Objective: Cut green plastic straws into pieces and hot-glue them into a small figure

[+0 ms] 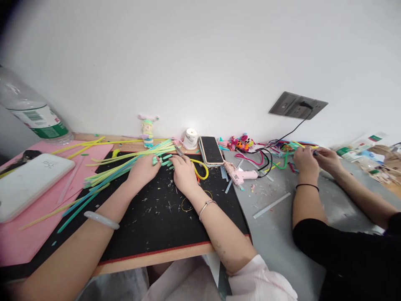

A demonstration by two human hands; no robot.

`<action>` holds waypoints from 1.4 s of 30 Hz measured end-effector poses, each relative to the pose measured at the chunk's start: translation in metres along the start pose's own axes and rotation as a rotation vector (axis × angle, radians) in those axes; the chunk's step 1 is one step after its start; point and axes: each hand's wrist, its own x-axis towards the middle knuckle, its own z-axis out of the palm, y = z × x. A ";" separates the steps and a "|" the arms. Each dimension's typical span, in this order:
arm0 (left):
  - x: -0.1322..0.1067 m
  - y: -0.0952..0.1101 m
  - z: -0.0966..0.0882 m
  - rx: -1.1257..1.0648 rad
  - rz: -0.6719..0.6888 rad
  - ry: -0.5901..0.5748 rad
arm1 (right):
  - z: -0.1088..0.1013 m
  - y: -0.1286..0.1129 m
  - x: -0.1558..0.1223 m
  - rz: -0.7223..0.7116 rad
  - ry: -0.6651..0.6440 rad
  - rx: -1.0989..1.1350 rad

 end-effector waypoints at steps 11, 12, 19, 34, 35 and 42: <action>-0.003 -0.001 -0.003 -0.136 0.043 0.062 | 0.001 0.005 0.003 0.022 0.048 0.098; -0.003 0.000 -0.003 -0.161 0.070 0.062 | 0.002 0.006 0.003 0.015 0.059 0.113; 0.001 -0.001 0.005 -0.328 0.205 0.163 | 0.000 0.003 0.002 0.028 0.117 0.181; -0.004 0.001 -0.007 -0.489 0.163 0.341 | 0.000 0.009 0.001 0.061 0.009 0.113; -0.004 0.000 -0.006 -0.490 0.162 0.331 | 0.000 0.009 0.001 0.063 0.009 0.111; -0.009 0.008 -0.008 -0.576 0.200 0.205 | -0.007 0.003 -0.001 0.132 0.158 0.461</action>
